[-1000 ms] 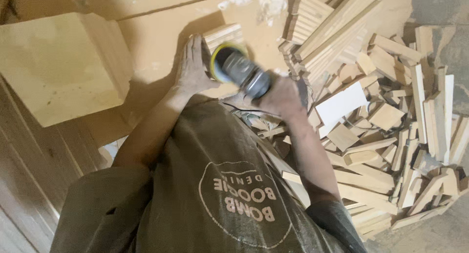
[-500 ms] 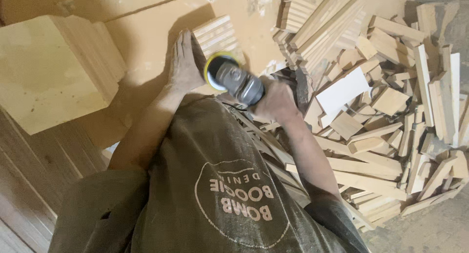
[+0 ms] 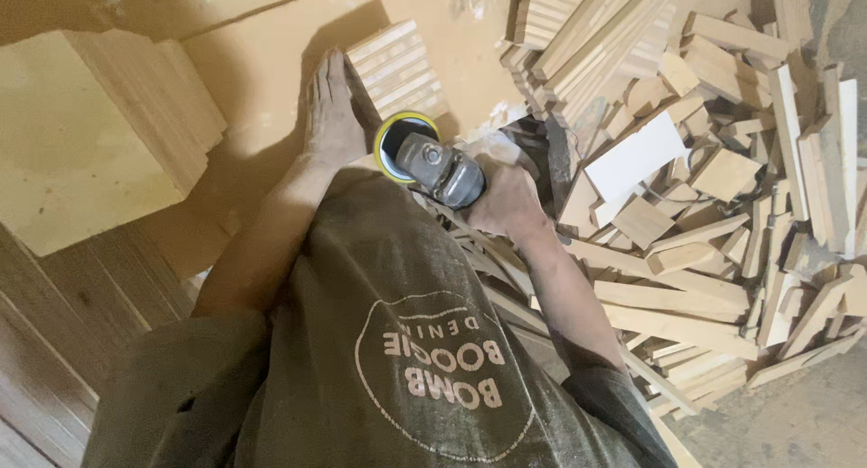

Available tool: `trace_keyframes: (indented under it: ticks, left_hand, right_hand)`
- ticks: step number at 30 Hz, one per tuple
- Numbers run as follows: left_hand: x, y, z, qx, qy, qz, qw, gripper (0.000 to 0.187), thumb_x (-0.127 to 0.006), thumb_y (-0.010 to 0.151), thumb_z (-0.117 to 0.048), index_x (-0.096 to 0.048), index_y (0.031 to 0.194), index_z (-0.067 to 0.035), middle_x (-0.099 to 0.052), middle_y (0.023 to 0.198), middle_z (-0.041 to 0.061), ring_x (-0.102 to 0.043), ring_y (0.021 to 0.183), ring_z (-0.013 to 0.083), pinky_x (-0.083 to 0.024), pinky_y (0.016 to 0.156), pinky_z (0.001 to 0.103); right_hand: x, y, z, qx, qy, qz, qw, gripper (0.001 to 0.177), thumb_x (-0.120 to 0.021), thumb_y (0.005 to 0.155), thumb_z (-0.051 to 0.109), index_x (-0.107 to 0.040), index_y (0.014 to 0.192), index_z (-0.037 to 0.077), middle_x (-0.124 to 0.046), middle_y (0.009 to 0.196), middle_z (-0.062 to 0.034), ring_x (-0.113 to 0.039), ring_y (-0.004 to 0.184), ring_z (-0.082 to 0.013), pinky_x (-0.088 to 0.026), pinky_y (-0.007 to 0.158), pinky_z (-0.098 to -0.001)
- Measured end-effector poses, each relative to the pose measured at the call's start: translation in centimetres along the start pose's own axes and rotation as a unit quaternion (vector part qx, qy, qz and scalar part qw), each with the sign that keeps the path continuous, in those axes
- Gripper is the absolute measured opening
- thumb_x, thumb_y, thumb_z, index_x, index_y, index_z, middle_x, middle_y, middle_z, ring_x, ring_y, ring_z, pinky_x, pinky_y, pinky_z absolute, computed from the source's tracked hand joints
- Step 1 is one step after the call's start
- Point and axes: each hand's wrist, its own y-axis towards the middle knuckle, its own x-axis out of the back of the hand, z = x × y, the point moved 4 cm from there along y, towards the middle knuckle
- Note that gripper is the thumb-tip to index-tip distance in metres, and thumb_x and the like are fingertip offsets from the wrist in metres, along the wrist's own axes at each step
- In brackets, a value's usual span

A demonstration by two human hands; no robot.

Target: The person uses a handheld power sander to smooth the surface of a small wooden block. They hold the block with one hand and move the sander across it, then place the block down and pick up another one to repeat the process.

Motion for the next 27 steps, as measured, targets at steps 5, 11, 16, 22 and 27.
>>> trace_keyframes:
  ticks: [5,11,16,22,27]
  left_hand:
    - [1.1,0.8,-0.4,0.044,-0.022,0.087,0.995,0.156,-0.109,0.059,-0.046,-0.005,0.164,0.004,-0.018,0.174,0.027,-0.016,0.164,0.042,-0.013,0.136,0.054]
    - [1.4,0.6,-1.2,0.049,-0.001,0.086,0.995,0.156,-0.109,0.057,-0.049,-0.008,0.164,0.005,-0.021,0.174,0.027,-0.019,0.163,0.0414,-0.014,0.135,0.053]
    - [1.0,0.6,-0.8,0.031,0.001,0.061,0.998,0.15,-0.105,0.057,-0.046,-0.011,0.163,0.006,-0.024,0.172,0.027,-0.021,0.162,0.0422,-0.018,0.134,0.052]
    - [0.9,0.7,-0.8,0.026,-0.002,0.066,0.997,0.153,-0.106,0.059,-0.048,-0.008,0.164,0.005,-0.022,0.173,0.028,-0.019,0.163,0.0425,-0.017,0.135,0.053]
    - [0.8,0.6,-0.8,0.035,0.001,0.047,0.998,0.151,-0.104,0.054,-0.043,-0.011,0.164,0.003,-0.027,0.172,0.026,-0.025,0.16,0.0425,-0.021,0.133,0.052]
  right_hand:
    - [2.8,1.0,-3.9,-0.062,0.035,-0.046,0.996,0.078,-0.094,0.063,0.011,-0.064,0.136,0.012,-0.08,0.113,-0.0077,-0.078,0.103,-0.0213,-0.061,0.1,-0.0349]
    - [1.9,0.4,-3.4,-0.047,0.05,-0.06,0.996,0.081,-0.093,0.066,0.009,-0.06,0.14,0.004,-0.079,0.112,-0.0123,-0.08,0.1,-0.0245,-0.063,0.097,-0.0352]
    - [1.1,0.7,-4.2,-0.014,0.018,-0.036,0.999,0.079,-0.093,0.068,0.012,-0.062,0.141,0.011,-0.072,0.125,-0.0122,-0.074,0.113,-0.0301,-0.057,0.108,-0.042]
    - [5.7,3.5,-1.9,-0.05,0.063,-0.116,0.99,0.039,-0.088,0.063,0.019,-0.071,0.097,0.011,-0.07,0.081,0.0014,-0.067,0.075,-0.015,-0.058,0.075,-0.029]
    - [5.2,5.5,3.3,0.05,-0.026,-0.07,0.996,0.049,-0.091,0.063,0.028,-0.066,0.101,0.008,-0.074,0.083,-0.011,-0.071,0.081,-0.0283,-0.058,0.072,-0.0388]
